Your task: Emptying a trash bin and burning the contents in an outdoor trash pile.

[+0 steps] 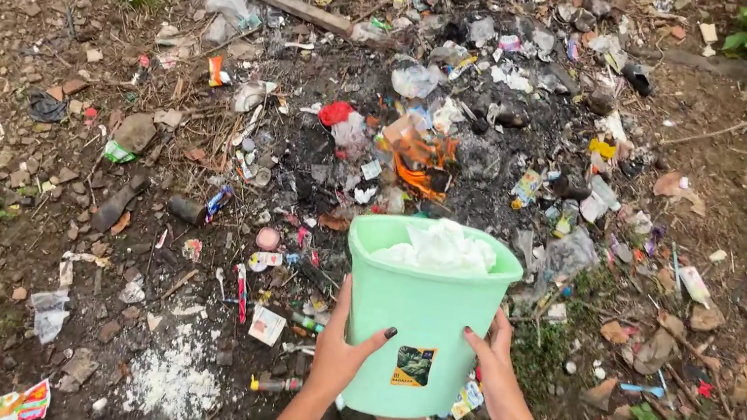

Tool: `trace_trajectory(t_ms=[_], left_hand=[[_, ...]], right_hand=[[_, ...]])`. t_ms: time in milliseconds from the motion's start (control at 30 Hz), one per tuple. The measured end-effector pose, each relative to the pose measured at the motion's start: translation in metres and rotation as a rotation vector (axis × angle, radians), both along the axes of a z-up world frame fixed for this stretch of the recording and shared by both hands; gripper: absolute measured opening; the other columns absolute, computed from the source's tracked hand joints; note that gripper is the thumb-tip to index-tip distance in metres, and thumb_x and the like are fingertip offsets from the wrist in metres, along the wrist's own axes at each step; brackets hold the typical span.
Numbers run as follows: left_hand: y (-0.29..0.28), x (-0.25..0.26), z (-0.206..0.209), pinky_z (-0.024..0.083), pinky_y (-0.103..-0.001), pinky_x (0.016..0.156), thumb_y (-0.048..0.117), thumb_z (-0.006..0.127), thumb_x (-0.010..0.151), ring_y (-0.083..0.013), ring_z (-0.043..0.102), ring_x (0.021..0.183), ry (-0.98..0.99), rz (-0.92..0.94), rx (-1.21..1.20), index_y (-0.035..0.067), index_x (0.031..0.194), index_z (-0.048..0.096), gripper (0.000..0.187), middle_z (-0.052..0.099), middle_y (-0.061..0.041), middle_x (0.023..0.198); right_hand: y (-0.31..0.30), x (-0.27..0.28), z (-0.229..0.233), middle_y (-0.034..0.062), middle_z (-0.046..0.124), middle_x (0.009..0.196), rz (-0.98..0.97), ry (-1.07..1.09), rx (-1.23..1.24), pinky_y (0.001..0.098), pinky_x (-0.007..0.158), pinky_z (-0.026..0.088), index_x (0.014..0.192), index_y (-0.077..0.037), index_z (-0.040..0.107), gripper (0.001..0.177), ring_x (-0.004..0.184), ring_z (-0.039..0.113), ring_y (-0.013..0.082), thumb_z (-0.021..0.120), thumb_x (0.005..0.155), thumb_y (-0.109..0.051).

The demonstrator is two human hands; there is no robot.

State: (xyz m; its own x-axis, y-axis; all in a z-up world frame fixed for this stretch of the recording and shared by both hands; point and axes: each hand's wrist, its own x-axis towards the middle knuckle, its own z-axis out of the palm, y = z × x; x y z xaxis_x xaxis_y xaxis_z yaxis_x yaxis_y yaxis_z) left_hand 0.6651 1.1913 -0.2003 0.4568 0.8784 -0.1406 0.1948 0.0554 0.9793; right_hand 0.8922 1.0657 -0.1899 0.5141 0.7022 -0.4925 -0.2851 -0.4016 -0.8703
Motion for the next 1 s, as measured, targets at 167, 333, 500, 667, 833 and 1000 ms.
trace_trajectory(t_ms=[167,333,500,667,833,1000], left_hand=[[0.072,0.047,-0.058,0.047,-0.04,0.106,0.028,0.082,0.079,-0.0287,0.056,0.132,0.035,0.022,-0.265,0.014,0.163,0.017,0.107,0.051,-0.018,0.153],[0.132,0.096,-0.147,0.045,-0.039,0.109,0.03,0.082,0.078,-0.025,0.054,0.136,0.07,0.008,-0.378,0.015,0.162,0.014,0.109,0.048,-0.015,0.155],[0.168,0.123,-0.222,0.045,-0.039,0.11,0.033,0.083,0.079,-0.023,0.056,0.136,0.198,0.011,-0.571,0.022,0.163,0.013,0.11,0.05,-0.012,0.155],[0.191,0.149,-0.271,0.047,-0.041,0.11,0.044,0.079,0.078,-0.0243,0.059,0.134,0.319,-0.02,-0.7,0.026,0.163,0.008,0.112,0.052,-0.011,0.153],[0.203,0.165,-0.324,0.047,-0.044,0.108,0.064,0.069,0.078,-0.0287,0.063,0.129,0.608,-0.082,-0.698,0.031,0.164,0.006,0.111,0.057,-0.011,0.149],[0.221,0.175,-0.336,0.052,-0.046,0.101,0.08,0.054,0.078,-0.0345,0.069,0.117,0.868,-0.175,-0.573,0.033,0.165,0.013,0.106,0.07,-0.014,0.13]], right_hand=[[0.068,0.046,-0.092,0.0089,0.032,0.161,-0.02,0.011,-0.05,0.042,0.121,0.022,0.159,-0.015,0.021,0.083,0.151,0.027,0.0229,0.064,0.09,-0.03],[0.119,0.101,-0.186,0.0079,0.031,0.162,-0.064,0.074,-0.249,0.0432,0.121,0.024,0.159,-0.016,0.02,0.088,0.15,0.029,0.0231,0.068,0.086,-0.032],[0.157,0.139,-0.26,0.0107,0.032,0.163,-0.003,0.121,-0.387,0.0443,0.12,0.03,0.16,-0.017,0.022,0.087,0.149,0.035,0.0271,0.067,0.087,-0.032],[0.178,0.161,-0.315,0.0091,0.028,0.166,0.04,0.143,-0.532,0.045,0.121,0.031,0.161,-0.018,0.02,0.087,0.152,0.033,0.026,0.067,0.089,-0.035],[0.199,0.186,-0.352,0.0086,0.029,0.167,0.126,0.152,-0.631,0.0452,0.12,0.032,0.163,-0.02,0.019,0.088,0.151,0.035,0.025,0.065,0.09,-0.039],[0.215,0.199,-0.358,0.0113,0.04,0.162,0.186,0.091,-0.528,0.0398,0.117,0.035,0.162,-0.018,0.023,0.085,0.147,0.043,0.0242,0.064,0.091,-0.039]])
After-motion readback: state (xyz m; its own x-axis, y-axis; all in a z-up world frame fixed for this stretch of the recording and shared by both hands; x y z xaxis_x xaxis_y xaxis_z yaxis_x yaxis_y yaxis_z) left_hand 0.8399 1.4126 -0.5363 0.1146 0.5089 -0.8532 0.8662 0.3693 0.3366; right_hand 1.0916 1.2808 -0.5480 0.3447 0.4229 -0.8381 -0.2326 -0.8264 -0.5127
